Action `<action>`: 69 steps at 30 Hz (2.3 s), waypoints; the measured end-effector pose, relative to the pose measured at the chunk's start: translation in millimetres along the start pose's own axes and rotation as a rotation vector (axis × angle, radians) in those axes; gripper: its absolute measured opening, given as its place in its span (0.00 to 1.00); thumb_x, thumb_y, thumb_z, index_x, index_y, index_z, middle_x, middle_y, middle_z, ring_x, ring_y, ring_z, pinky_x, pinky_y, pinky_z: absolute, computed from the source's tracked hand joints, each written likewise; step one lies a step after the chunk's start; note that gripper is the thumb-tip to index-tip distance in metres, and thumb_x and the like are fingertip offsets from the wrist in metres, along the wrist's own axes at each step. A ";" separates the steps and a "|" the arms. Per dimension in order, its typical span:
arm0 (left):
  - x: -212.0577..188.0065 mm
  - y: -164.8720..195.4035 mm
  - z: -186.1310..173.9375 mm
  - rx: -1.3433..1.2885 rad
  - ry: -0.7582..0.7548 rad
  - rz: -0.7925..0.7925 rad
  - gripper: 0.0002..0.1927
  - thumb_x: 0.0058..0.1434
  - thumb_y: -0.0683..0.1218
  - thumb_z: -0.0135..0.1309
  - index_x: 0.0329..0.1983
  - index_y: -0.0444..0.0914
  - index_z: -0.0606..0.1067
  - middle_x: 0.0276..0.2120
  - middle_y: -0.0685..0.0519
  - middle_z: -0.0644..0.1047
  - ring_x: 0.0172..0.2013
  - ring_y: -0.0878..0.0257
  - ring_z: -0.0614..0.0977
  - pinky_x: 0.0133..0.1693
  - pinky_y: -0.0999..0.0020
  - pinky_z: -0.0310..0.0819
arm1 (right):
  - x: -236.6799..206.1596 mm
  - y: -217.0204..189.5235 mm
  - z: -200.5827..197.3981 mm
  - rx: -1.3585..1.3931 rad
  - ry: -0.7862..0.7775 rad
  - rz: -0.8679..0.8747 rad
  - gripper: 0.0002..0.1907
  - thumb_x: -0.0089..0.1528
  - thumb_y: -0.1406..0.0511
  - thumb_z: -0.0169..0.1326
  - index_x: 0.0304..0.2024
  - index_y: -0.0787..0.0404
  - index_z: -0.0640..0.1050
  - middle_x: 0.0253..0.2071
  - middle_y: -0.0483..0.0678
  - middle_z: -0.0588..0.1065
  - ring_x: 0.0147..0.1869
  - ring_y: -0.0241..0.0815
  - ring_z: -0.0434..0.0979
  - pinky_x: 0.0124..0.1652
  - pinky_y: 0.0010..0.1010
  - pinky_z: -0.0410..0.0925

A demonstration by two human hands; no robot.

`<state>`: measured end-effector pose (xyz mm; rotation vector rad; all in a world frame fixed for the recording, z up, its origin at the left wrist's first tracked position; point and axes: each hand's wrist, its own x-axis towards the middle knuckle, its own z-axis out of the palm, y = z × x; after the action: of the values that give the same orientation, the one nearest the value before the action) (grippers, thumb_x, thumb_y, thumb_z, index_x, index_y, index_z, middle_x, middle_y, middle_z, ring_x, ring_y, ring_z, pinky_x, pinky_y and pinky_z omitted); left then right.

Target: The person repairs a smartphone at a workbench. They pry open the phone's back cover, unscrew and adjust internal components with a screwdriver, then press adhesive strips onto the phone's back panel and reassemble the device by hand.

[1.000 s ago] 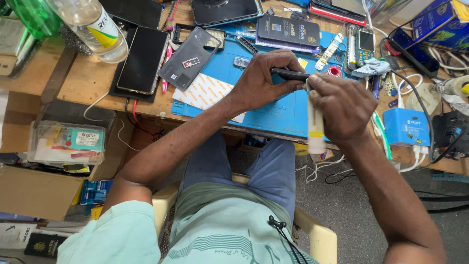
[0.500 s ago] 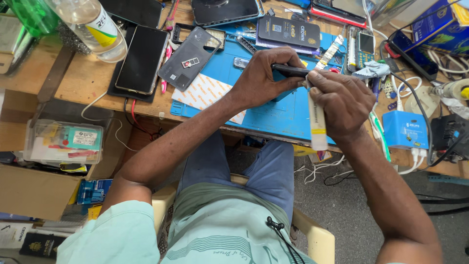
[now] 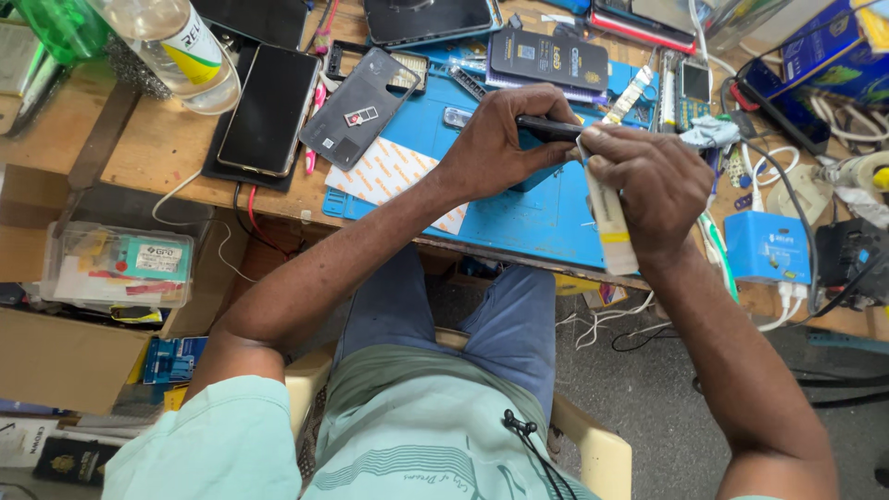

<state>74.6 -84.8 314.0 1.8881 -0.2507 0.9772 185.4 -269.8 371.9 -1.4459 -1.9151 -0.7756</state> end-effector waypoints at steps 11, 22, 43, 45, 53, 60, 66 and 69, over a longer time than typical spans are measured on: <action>-0.6 -3.5 3.5 0.007 -0.002 -0.057 0.11 0.58 0.43 0.68 0.39 0.36 0.77 0.34 0.56 0.80 0.36 0.68 0.82 0.40 0.67 0.78 | 14.6 -1.6 13.2 0.046 -0.025 -0.066 0.10 0.68 0.72 0.66 0.36 0.61 0.76 0.50 0.49 0.83 0.59 0.48 0.85 0.53 0.37 0.75; -2.1 -3.7 -0.3 -0.023 0.013 -0.091 0.16 0.59 0.43 0.67 0.47 0.35 0.77 0.40 0.50 0.83 0.43 0.62 0.87 0.47 0.65 0.81 | 21.1 -12.5 30.7 0.091 0.059 0.045 0.11 0.70 0.74 0.65 0.38 0.61 0.75 0.49 0.49 0.83 0.56 0.45 0.85 0.50 0.34 0.74; -18.4 9.6 19.6 0.092 0.203 -0.022 0.11 0.67 0.43 0.62 0.48 0.34 0.77 0.39 0.50 0.81 0.38 0.61 0.85 0.40 0.64 0.79 | 1.1 -11.7 31.1 0.034 0.246 0.108 0.15 0.70 0.73 0.68 0.37 0.62 0.72 0.47 0.52 0.82 0.53 0.50 0.85 0.48 0.34 0.76; -14.6 18.0 20.3 0.109 0.146 -0.086 0.11 0.65 0.42 0.62 0.47 0.31 0.77 0.39 0.47 0.81 0.34 0.59 0.84 0.35 0.61 0.75 | -6.5 -12.4 35.3 0.019 0.332 0.149 0.16 0.69 0.74 0.67 0.37 0.62 0.70 0.46 0.52 0.82 0.52 0.50 0.86 0.48 0.33 0.77; -6.6 43.7 25.0 0.230 0.045 -0.055 0.14 0.65 0.43 0.62 0.49 0.30 0.76 0.42 0.43 0.81 0.44 0.50 0.86 0.44 0.58 0.80 | -33.1 -14.0 58.0 0.219 0.618 0.326 0.18 0.66 0.75 0.67 0.38 0.62 0.68 0.45 0.55 0.81 0.52 0.50 0.85 0.50 0.36 0.77; 0.4 30.5 21.8 0.429 -0.126 -0.073 0.14 0.62 0.44 0.62 0.47 0.32 0.76 0.38 0.44 0.80 0.41 0.44 0.83 0.42 0.50 0.76 | -57.5 -23.7 75.3 0.392 0.693 0.650 0.14 0.67 0.74 0.67 0.39 0.64 0.71 0.45 0.55 0.82 0.48 0.42 0.80 0.47 0.29 0.72; -15.4 0.0 14.9 0.639 -0.288 0.031 0.12 0.57 0.42 0.62 0.44 0.34 0.77 0.35 0.45 0.79 0.38 0.41 0.82 0.36 0.44 0.73 | -79.1 -34.6 89.5 0.444 0.540 0.853 0.11 0.67 0.71 0.67 0.39 0.64 0.75 0.42 0.49 0.80 0.44 0.33 0.78 0.44 0.23 0.73; -18.3 -13.1 18.6 0.711 -0.317 0.028 0.10 0.57 0.43 0.63 0.39 0.35 0.77 0.34 0.45 0.80 0.38 0.43 0.82 0.37 0.44 0.74 | -86.7 -34.1 95.9 0.474 0.551 0.936 0.09 0.67 0.71 0.68 0.40 0.65 0.78 0.39 0.47 0.79 0.40 0.29 0.74 0.39 0.22 0.69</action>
<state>79.3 -97.5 288.1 2.7017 -0.1171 0.8405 159.7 -258.1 241.2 -1.4030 -0.7715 -0.1988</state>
